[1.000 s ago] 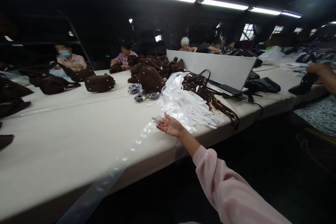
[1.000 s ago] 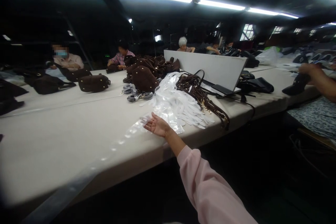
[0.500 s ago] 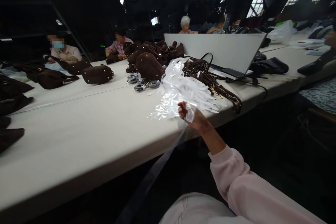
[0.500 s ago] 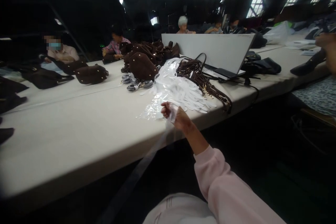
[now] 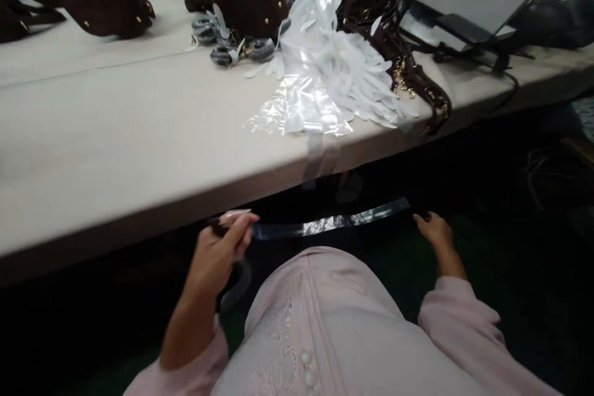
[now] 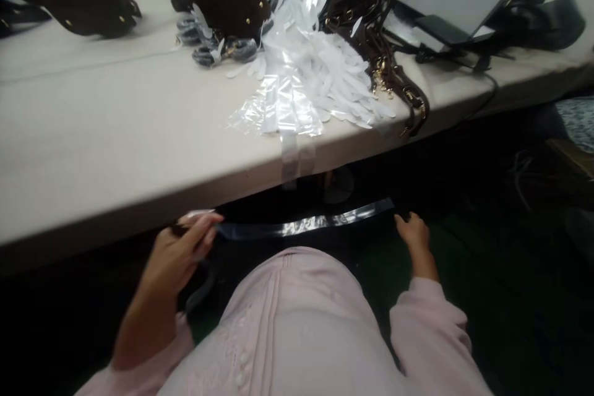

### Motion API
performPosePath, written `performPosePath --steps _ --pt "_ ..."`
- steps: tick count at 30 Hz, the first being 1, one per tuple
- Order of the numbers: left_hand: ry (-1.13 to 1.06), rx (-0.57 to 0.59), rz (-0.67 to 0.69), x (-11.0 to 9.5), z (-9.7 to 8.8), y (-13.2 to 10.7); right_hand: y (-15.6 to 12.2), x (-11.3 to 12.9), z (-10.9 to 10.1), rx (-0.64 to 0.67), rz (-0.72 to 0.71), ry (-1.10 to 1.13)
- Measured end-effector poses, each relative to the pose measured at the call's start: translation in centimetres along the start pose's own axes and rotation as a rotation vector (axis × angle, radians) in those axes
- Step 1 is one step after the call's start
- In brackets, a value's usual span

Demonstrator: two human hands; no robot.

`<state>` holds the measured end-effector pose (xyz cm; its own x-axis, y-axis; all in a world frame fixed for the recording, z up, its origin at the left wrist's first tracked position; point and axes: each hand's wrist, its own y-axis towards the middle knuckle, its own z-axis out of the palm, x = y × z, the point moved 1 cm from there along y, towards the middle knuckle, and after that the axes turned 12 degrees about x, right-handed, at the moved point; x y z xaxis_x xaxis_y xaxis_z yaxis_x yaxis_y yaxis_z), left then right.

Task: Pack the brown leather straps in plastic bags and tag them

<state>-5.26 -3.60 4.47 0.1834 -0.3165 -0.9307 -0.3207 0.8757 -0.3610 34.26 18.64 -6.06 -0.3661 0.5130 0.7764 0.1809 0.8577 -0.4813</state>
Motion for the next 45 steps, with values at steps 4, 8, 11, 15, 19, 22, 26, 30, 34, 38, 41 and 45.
performPosePath --steps 4,8,11,15,19,22,26,30,34,38,41,45 --pt "-0.170 0.111 -0.032 2.5 4.1 4.0 -6.6 -1.2 5.8 0.392 -0.113 -0.001" --pt "-0.183 0.117 -0.020 3.4 7.6 6.8 -12.2 1.2 11.6 1.073 -0.319 0.111" --pt "-0.186 0.150 -0.031 3.5 8.4 6.7 -13.4 2.1 14.1 1.199 -0.410 0.051" --pt "-0.257 0.148 -0.067 3.5 7.5 5.9 -13.1 1.1 16.3 1.174 -0.397 0.017" --pt "-0.345 0.163 -0.125 3.7 6.6 5.5 -12.6 0.6 17.9 1.060 -0.456 0.021" --pt "-0.339 0.182 -0.137 3.7 6.4 5.5 -12.1 0.8 19.0 1.237 -0.538 -0.073" --pt "-0.269 0.232 -0.148 3.5 6.2 6.0 -11.8 1.3 19.7 1.389 -0.710 -0.149" --pt "-0.271 0.199 -0.091 4.2 5.1 7.3 -12.3 1.6 19.5 1.392 -0.618 -0.066" --pt "-0.169 0.073 -0.134 6.5 3.6 7.8 -12.3 1.7 19.1 1.238 -0.349 0.154" --pt "-0.127 0.087 -0.250 9.4 3.3 6.4 -11.9 1.6 18.8 1.227 -0.120 0.345" --pt "-0.242 0.100 -0.284 11.4 3.6 4.9 -11.7 1.2 18.7 1.311 0.031 0.462" --pt "-0.288 0.047 -0.310 13.7 4.0 3.1 -11.8 -0.1 19.3 1.332 0.156 0.541"
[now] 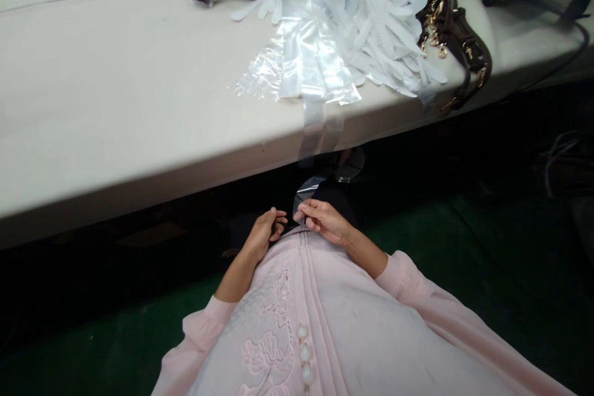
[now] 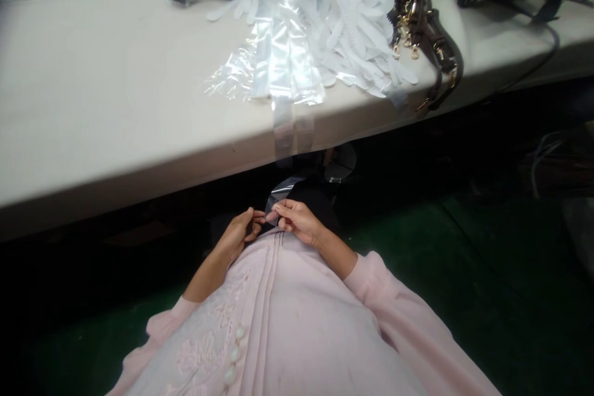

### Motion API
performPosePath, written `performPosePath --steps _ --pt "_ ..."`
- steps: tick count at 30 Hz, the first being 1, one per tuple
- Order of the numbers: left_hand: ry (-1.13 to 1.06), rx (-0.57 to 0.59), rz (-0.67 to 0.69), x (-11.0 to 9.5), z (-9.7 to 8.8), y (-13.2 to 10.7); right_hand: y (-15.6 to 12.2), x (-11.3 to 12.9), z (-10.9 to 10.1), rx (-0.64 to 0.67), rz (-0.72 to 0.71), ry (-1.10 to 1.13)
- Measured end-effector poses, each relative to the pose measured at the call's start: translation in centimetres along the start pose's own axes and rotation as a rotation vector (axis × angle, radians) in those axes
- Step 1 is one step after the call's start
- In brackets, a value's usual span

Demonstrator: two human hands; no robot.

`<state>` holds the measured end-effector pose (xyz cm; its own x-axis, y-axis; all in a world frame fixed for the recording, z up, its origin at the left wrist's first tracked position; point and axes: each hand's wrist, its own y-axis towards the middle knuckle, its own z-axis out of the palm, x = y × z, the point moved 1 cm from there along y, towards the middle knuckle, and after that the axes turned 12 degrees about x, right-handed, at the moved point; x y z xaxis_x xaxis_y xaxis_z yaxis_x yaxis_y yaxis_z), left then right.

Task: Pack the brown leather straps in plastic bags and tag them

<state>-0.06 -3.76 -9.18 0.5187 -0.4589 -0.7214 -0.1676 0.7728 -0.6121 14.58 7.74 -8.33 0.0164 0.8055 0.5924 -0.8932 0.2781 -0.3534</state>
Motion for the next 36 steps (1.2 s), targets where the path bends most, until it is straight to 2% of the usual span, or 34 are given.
performPosePath --steps 2,6,8,10,13,15,17,19,22,24,28,31,36 --pt "0.117 -0.007 0.011 0.9 -0.1 -0.4 0.3 -0.9 -0.3 -0.047 0.033 0.030" --pt "0.654 -0.112 0.143 1.7 -0.5 -0.7 0.6 -2.1 -0.6 -0.108 0.049 0.049" --pt "0.794 -0.169 0.180 1.9 -0.6 -0.9 0.6 -2.3 -0.8 -0.120 0.019 0.037" --pt "0.718 -0.194 0.101 2.2 -0.6 -1.1 0.5 -2.3 -0.9 -0.135 0.002 0.019" --pt "0.335 -0.245 -0.064 2.9 -0.6 -1.8 0.3 -2.1 -1.1 -0.154 0.002 -0.004" --pt "0.059 -0.275 -0.080 3.2 -0.5 -2.2 0.3 -2.0 -1.4 -0.172 0.001 -0.021" --pt "-0.074 -0.279 -0.062 3.2 -0.3 -2.6 0.2 -1.7 -1.6 -0.198 -0.006 -0.045" --pt "0.040 -0.259 -0.051 2.8 -0.1 -2.8 0.2 -1.5 -1.6 -0.234 -0.026 -0.079" --pt "0.402 -0.257 0.050 1.6 0.2 -3.0 0.3 -1.1 -1.4 -0.281 -0.069 -0.138" --pt "0.485 -0.228 0.115 0.5 0.5 -3.3 0.4 -0.9 -1.2 -0.291 -0.098 -0.170" --pt "0.312 -0.099 0.110 -1.4 1.3 -4.3 0.5 -0.7 -0.8 -0.299 -0.129 -0.225" --pt "0.200 -0.023 0.155 -2.6 2.3 -5.1 0.4 -0.7 -0.6 -0.305 -0.131 -0.253" --pt "0.134 -0.044 0.222 -3.2 3.1 -5.4 0.5 -0.5 -0.3 -0.294 -0.136 -0.287"
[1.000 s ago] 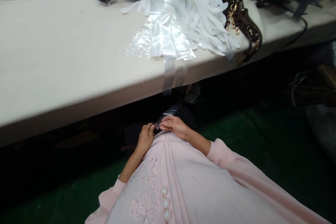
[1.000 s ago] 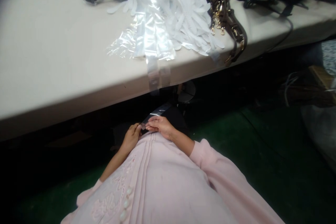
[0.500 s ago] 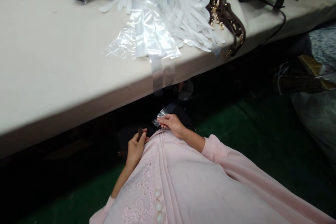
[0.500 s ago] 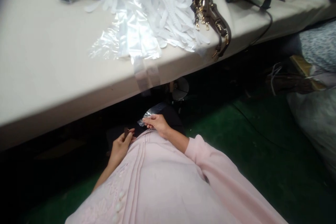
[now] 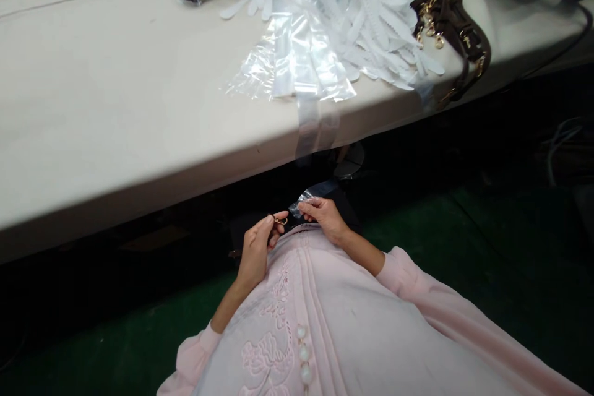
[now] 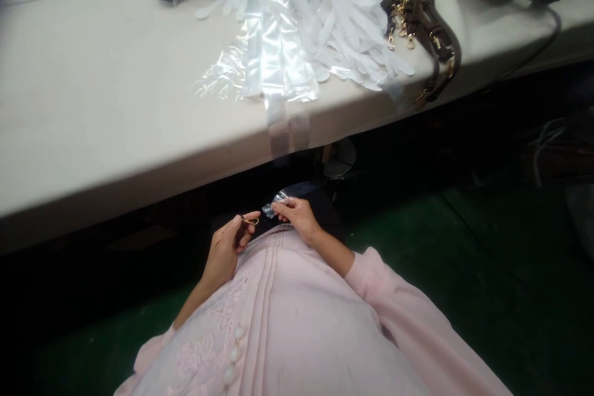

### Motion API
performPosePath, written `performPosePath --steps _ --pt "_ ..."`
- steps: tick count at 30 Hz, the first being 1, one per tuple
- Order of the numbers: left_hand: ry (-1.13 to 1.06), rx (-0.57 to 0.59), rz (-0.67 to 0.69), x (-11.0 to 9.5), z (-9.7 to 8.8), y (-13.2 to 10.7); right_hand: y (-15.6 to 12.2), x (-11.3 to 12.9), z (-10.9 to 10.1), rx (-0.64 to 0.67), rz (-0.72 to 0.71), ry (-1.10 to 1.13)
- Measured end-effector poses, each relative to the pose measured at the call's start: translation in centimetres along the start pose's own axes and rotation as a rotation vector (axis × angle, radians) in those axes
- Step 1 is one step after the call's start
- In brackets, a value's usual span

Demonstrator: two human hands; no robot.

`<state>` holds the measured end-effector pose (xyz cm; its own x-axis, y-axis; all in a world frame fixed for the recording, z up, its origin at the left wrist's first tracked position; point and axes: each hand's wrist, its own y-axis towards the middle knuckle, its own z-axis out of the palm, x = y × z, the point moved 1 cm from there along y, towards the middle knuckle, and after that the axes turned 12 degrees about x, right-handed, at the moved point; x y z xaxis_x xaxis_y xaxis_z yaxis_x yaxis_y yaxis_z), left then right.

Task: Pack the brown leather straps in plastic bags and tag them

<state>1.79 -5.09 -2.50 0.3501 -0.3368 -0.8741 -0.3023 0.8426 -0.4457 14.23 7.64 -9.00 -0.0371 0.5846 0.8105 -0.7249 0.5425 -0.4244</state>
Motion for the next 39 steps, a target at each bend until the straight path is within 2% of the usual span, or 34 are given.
performPosePath --steps 4,7,10,17,27,32,39 --pt "-0.054 -0.020 0.041 0.0 -0.2 0.1 0.0 0.0 0.2 -0.001 -0.025 -0.035" --pt "-0.115 -0.008 0.002 0.0 -0.2 0.2 -0.1 0.2 0.4 0.000 -0.032 -0.041" --pt "-0.132 -0.011 -0.040 0.1 0.0 0.2 -0.2 0.3 0.6 0.003 -0.039 -0.005" --pt "-0.180 -0.050 -0.031 0.0 0.2 0.3 -0.2 0.3 0.6 0.021 -0.050 0.096" --pt "-0.374 0.048 -0.103 0.1 0.4 0.6 -0.4 0.9 1.3 0.016 -0.120 -0.040" --pt "-0.465 0.039 -0.102 0.0 0.0 0.6 0.0 0.9 0.6 -0.062 -0.179 -0.083" --pt "-0.504 0.070 -0.119 0.0 0.1 0.6 -0.1 0.8 0.7 -0.065 -0.173 -0.122"
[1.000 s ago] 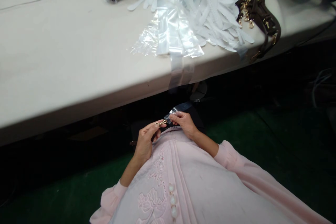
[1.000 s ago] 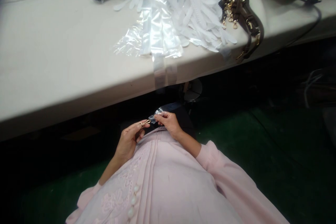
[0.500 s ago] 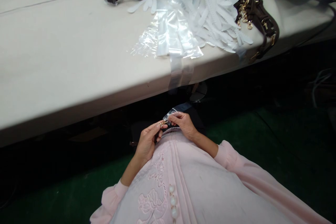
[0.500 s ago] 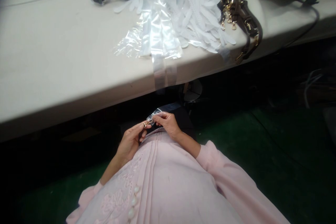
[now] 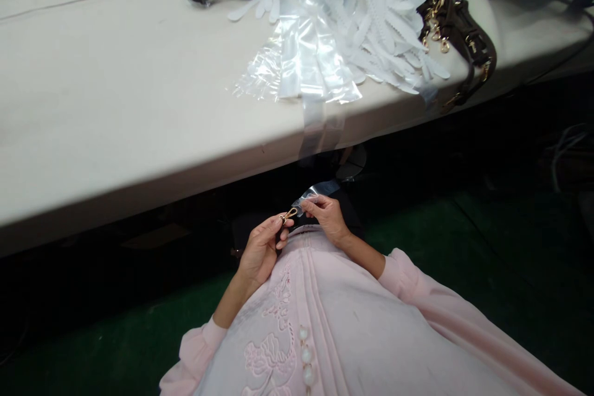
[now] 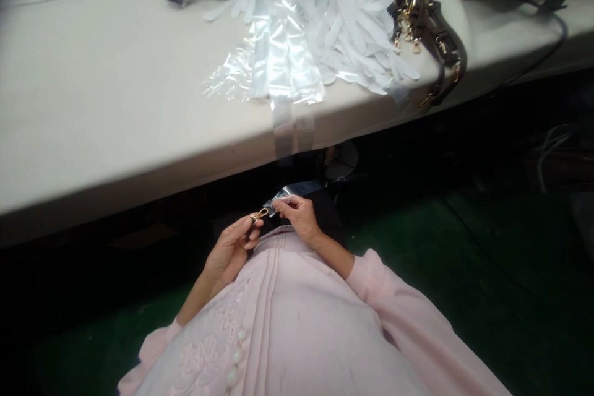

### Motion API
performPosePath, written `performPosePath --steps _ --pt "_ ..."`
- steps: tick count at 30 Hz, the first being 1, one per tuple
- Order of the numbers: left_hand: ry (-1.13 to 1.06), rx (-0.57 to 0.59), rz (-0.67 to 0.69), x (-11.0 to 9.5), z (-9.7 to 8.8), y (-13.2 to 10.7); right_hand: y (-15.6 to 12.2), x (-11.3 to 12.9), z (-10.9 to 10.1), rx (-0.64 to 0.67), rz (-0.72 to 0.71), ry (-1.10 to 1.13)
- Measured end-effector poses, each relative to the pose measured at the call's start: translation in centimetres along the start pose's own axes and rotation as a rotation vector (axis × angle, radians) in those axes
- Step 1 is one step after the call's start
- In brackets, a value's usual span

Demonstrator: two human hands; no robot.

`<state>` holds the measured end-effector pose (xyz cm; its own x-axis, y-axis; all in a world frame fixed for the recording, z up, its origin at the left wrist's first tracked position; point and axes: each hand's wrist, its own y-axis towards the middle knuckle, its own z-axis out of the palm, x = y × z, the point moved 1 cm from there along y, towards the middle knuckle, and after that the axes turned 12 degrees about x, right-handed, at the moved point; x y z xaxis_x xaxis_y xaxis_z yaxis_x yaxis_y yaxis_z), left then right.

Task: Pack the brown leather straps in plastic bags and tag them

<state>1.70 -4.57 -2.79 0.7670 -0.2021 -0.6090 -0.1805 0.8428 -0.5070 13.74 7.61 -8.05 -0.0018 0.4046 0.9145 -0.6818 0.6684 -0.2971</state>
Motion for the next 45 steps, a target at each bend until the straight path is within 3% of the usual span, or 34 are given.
performPosePath --steps 18,24,30,35,40,45 --pt "0.010 -0.038 0.003 0.0 0.1 0.1 -0.2 0.3 0.2 0.002 -0.009 0.012" --pt "0.072 0.000 0.026 0.4 0.0 0.6 -0.4 0.2 0.8 0.086 0.007 -0.005" --pt "0.277 0.002 0.108 0.5 -0.3 1.2 -0.4 0.3 1.1 0.220 0.062 0.042" --pt "0.611 -0.108 0.253 0.6 -0.3 1.4 -0.5 0.5 1.1 0.282 0.071 0.053" --pt "0.772 -0.067 0.363 0.7 -0.4 1.3 -0.4 0.2 1.2 0.289 0.072 0.109" --pt "0.773 -0.070 0.337 0.9 -0.5 0.9 -0.3 -0.1 1.1 0.204 0.152 0.307"
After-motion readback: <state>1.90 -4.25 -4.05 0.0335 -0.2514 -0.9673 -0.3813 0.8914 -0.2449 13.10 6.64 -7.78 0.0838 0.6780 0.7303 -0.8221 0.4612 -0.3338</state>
